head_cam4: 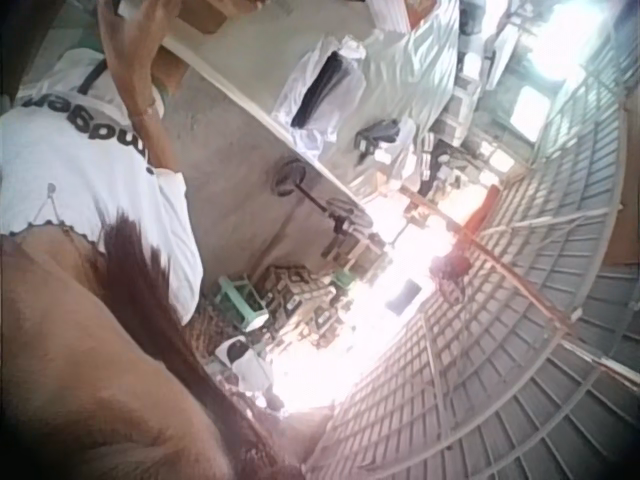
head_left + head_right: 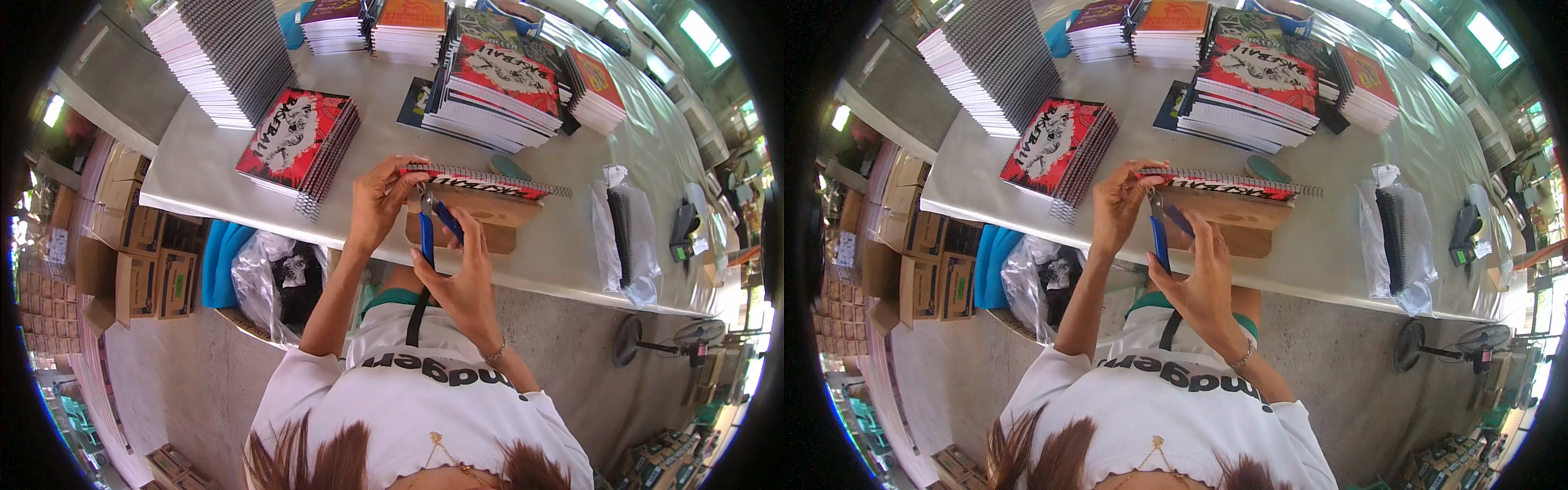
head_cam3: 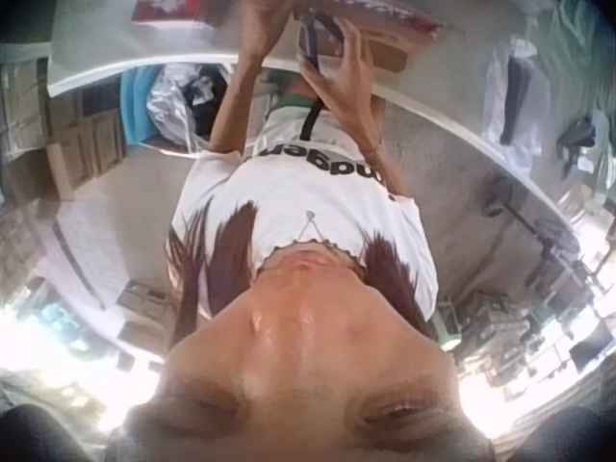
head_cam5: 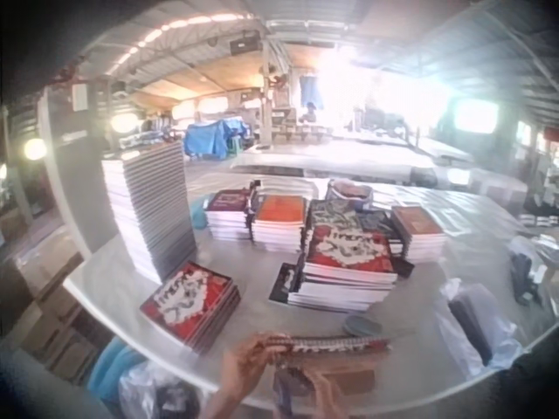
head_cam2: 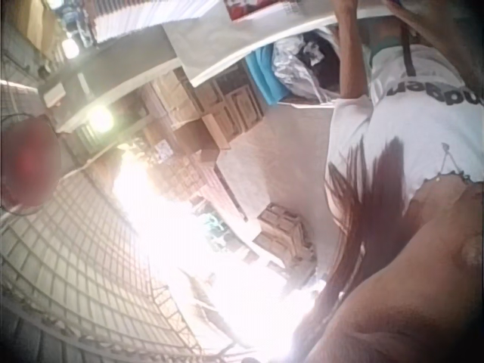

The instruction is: The person assembles notebooks by threading a spiral coil through prepunched holes, using a pair of pliers to cut and secure the ends of the wire.

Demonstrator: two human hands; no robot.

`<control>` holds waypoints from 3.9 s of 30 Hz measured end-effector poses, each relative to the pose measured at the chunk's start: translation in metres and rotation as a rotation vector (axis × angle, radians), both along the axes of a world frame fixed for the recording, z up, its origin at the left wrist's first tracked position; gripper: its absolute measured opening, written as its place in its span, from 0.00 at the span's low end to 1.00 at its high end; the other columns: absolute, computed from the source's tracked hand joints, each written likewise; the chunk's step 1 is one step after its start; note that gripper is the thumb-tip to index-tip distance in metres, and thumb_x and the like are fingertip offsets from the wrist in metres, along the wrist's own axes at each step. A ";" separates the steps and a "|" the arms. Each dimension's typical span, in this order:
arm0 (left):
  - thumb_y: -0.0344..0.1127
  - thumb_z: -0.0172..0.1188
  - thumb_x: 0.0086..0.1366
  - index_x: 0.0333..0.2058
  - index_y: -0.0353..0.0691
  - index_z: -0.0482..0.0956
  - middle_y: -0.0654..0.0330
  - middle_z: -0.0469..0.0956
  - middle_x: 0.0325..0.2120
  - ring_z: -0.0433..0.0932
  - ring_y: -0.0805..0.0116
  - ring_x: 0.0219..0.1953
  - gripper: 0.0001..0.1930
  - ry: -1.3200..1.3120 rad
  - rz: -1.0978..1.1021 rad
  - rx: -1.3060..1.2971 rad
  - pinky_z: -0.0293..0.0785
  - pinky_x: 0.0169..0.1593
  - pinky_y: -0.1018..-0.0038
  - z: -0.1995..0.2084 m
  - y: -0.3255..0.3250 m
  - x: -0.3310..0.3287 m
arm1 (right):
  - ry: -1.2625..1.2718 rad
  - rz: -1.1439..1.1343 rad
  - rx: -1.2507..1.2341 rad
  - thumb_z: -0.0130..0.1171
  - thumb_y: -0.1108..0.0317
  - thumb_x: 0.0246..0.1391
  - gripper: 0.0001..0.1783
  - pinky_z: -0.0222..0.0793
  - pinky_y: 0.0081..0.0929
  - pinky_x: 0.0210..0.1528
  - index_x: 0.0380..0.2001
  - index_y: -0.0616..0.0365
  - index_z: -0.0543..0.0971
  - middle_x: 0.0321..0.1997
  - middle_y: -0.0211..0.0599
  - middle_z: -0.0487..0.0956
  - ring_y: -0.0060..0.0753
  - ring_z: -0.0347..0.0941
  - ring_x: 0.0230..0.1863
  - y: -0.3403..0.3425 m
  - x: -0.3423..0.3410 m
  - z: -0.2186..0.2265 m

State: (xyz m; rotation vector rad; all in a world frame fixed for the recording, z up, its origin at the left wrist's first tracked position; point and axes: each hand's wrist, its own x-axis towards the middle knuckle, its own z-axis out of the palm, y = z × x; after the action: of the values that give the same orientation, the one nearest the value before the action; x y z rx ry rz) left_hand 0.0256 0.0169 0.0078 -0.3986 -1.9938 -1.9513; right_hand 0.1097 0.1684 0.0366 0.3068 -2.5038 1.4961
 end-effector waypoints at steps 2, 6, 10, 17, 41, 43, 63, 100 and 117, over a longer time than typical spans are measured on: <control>0.26 0.57 0.66 0.43 0.34 0.80 0.62 0.81 0.40 0.79 0.77 0.37 0.08 -0.002 0.008 -0.019 0.75 0.37 0.82 -0.002 -0.001 0.001 | 0.073 -0.021 0.079 0.70 0.63 0.42 0.38 0.66 0.41 0.51 0.56 0.58 0.66 0.49 0.46 0.72 0.46 0.71 0.49 -0.003 -0.005 -0.005; 0.24 0.56 0.66 0.43 0.34 0.81 0.61 0.82 0.40 0.79 0.77 0.38 0.09 0.022 -0.011 0.062 0.75 0.40 0.81 0.000 0.005 0.003 | 0.226 -0.071 0.185 0.69 0.61 0.42 0.37 0.65 0.46 0.53 0.56 0.58 0.67 0.48 0.47 0.74 0.52 0.71 0.49 -0.008 -0.014 -0.015; 0.18 0.50 0.64 0.44 0.31 0.79 0.57 0.81 0.41 0.80 0.71 0.43 0.13 0.006 0.024 0.081 0.76 0.47 0.77 0.001 0.007 0.006 | 0.225 -0.080 0.205 0.69 0.62 0.43 0.36 0.66 0.45 0.53 0.56 0.57 0.67 0.48 0.47 0.74 0.52 0.72 0.49 -0.011 -0.015 -0.020; 0.13 0.46 0.62 0.46 0.28 0.78 0.53 0.80 0.44 0.80 0.68 0.46 0.17 -0.020 0.110 0.000 0.76 0.50 0.75 -0.001 0.013 0.010 | 0.197 -0.068 0.178 0.69 0.61 0.45 0.35 0.74 0.37 0.36 0.55 0.59 0.67 0.45 0.48 0.75 0.47 0.76 0.38 -0.012 -0.011 -0.026; 0.21 0.61 0.58 0.41 0.35 0.83 0.58 0.83 0.41 0.83 0.66 0.41 0.12 0.077 0.223 -0.162 0.77 0.46 0.74 -0.002 0.010 0.010 | 0.321 -0.615 0.288 0.52 0.64 0.64 0.27 0.54 0.43 0.64 0.61 0.66 0.62 0.60 0.51 0.65 0.50 0.61 0.61 0.177 -0.057 -0.047; 0.21 0.61 0.58 0.42 0.36 0.83 0.58 0.83 0.41 0.83 0.65 0.41 0.13 0.087 0.221 -0.151 0.77 0.45 0.74 -0.003 0.011 0.009 | 0.499 -0.605 0.335 0.54 0.62 0.63 0.27 0.53 0.43 0.64 0.60 0.66 0.64 0.59 0.51 0.67 0.51 0.62 0.61 0.135 -0.058 0.008; 0.40 0.55 0.69 0.55 0.31 0.72 0.58 0.80 0.35 0.76 0.77 0.34 0.22 -0.060 0.418 0.051 0.71 0.40 0.79 0.063 -0.142 -0.009 | 0.231 0.167 -0.623 0.63 0.66 0.57 0.14 0.67 0.18 0.36 0.42 0.61 0.75 0.32 0.27 0.74 0.16 0.69 0.36 -0.105 -0.166 0.057; 0.31 0.49 0.69 0.45 0.35 0.80 0.51 0.80 0.40 0.78 0.54 0.44 0.12 0.062 0.847 -0.488 0.72 0.50 0.66 -0.043 -0.230 -0.047 | -0.236 -0.138 -0.260 0.65 0.56 0.53 0.25 0.68 0.21 0.45 0.51 0.58 0.77 0.43 0.32 0.79 0.22 0.74 0.41 0.179 -0.303 0.004; 0.30 0.58 0.65 0.47 0.43 0.80 0.56 0.73 0.47 0.67 0.60 0.54 0.11 0.295 0.849 -0.527 0.67 0.53 0.63 0.028 -0.108 -0.002 | 0.179 -0.185 -0.855 0.59 0.77 0.55 0.10 0.67 0.17 0.38 0.40 0.55 0.77 0.35 0.23 0.76 0.14 0.71 0.36 0.217 -0.183 -0.015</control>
State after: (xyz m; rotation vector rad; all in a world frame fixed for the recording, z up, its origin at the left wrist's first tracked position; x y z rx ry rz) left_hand 0.0236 -0.0916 0.0359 0.0614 -1.9805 -0.8099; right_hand -0.0734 0.3855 0.0217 0.0511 -1.5098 2.1455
